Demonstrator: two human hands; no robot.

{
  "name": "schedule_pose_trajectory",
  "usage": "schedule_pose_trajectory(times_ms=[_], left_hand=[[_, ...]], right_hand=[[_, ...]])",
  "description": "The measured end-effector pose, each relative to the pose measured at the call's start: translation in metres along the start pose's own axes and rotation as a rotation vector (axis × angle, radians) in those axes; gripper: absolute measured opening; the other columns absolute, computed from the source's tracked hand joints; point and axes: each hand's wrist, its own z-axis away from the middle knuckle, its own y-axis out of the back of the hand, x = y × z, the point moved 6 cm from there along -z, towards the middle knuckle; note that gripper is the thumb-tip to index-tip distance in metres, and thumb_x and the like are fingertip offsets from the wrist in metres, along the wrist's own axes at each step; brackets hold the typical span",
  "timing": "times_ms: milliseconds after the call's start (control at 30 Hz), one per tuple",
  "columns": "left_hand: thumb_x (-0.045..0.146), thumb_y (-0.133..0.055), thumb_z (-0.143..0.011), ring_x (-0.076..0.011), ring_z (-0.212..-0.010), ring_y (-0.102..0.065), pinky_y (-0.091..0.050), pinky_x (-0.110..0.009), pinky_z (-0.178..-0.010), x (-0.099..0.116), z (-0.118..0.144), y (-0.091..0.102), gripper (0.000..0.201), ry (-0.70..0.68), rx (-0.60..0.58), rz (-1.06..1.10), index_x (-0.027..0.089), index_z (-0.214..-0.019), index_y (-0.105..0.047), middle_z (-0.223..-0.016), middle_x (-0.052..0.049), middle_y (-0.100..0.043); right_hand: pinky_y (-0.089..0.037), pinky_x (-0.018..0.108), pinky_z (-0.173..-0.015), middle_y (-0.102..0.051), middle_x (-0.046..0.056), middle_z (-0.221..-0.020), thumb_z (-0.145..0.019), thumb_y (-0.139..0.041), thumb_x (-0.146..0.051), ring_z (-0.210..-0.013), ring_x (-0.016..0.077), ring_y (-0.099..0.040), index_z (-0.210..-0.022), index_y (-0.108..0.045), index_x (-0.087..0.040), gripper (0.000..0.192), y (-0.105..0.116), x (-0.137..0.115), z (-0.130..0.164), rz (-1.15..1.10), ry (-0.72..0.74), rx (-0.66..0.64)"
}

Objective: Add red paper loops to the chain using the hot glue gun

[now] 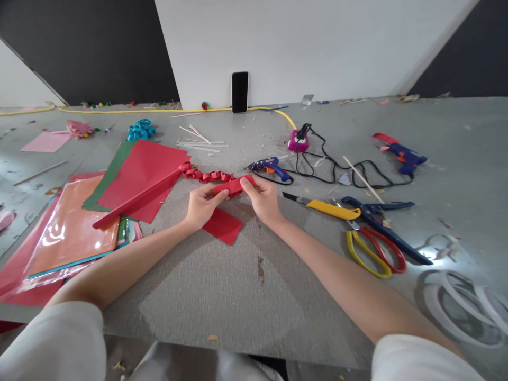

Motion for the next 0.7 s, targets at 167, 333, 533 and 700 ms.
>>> schedule_pose_trajectory(times_ms=[167, 333, 533, 700], left_hand=[[0.049, -0.074, -0.090, -0.0153, -0.071, -0.069, -0.053, -0.028, -0.070, 0.0027, 0.0012, -0.0002, 0.033, 0.010, -0.014, -0.008, 0.017, -0.085, -0.077, -0.082, -0.006, -0.080], [0.051, -0.074, -0.090, -0.0149, -0.069, -0.068, -0.053, -0.027, -0.067, 0.0054, 0.0014, 0.0001, 0.035, 0.026, -0.009, -0.021, 0.017, -0.081, -0.078, -0.079, -0.006, -0.079], [0.059, -0.074, -0.088, -0.0119, -0.059, -0.062, -0.052, -0.025, -0.058, 0.0005, 0.0002, -0.0039, 0.043, 0.091, -0.061, 0.052, 0.016, -0.083, -0.077, -0.077, -0.006, -0.077], [0.064, -0.076, -0.084, -0.0106, -0.057, -0.059, -0.053, -0.025, -0.057, -0.0031, -0.0009, -0.0050, 0.049, 0.121, -0.092, 0.125, 0.016, -0.079, -0.075, -0.076, -0.007, -0.077]], right_hand=[[-0.034, 0.029, -0.056, -0.049, -0.002, -0.062, -0.085, -0.069, -0.074, -0.059, 0.0128, -0.037, -0.064, -0.062, -0.022, 0.057, 0.0024, 0.0007, -0.0005, 0.036, 0.022, 0.029], [-0.037, 0.029, -0.059, -0.048, -0.002, -0.063, -0.087, -0.069, -0.072, -0.061, 0.0127, -0.038, -0.065, -0.061, -0.021, 0.056, 0.0032, -0.0005, -0.0014, 0.058, 0.050, 0.045], [-0.037, 0.029, -0.059, -0.044, -0.002, -0.061, -0.086, -0.069, -0.073, -0.060, 0.0125, -0.037, -0.062, -0.057, -0.021, 0.059, 0.0041, -0.0049, -0.0013, 0.080, 0.070, 0.086], [-0.034, 0.028, -0.057, -0.050, -0.002, -0.063, -0.088, -0.070, -0.069, -0.060, 0.0124, -0.040, -0.066, -0.060, -0.021, 0.053, 0.0038, 0.0000, 0.0019, 0.041, 0.039, 0.072]])
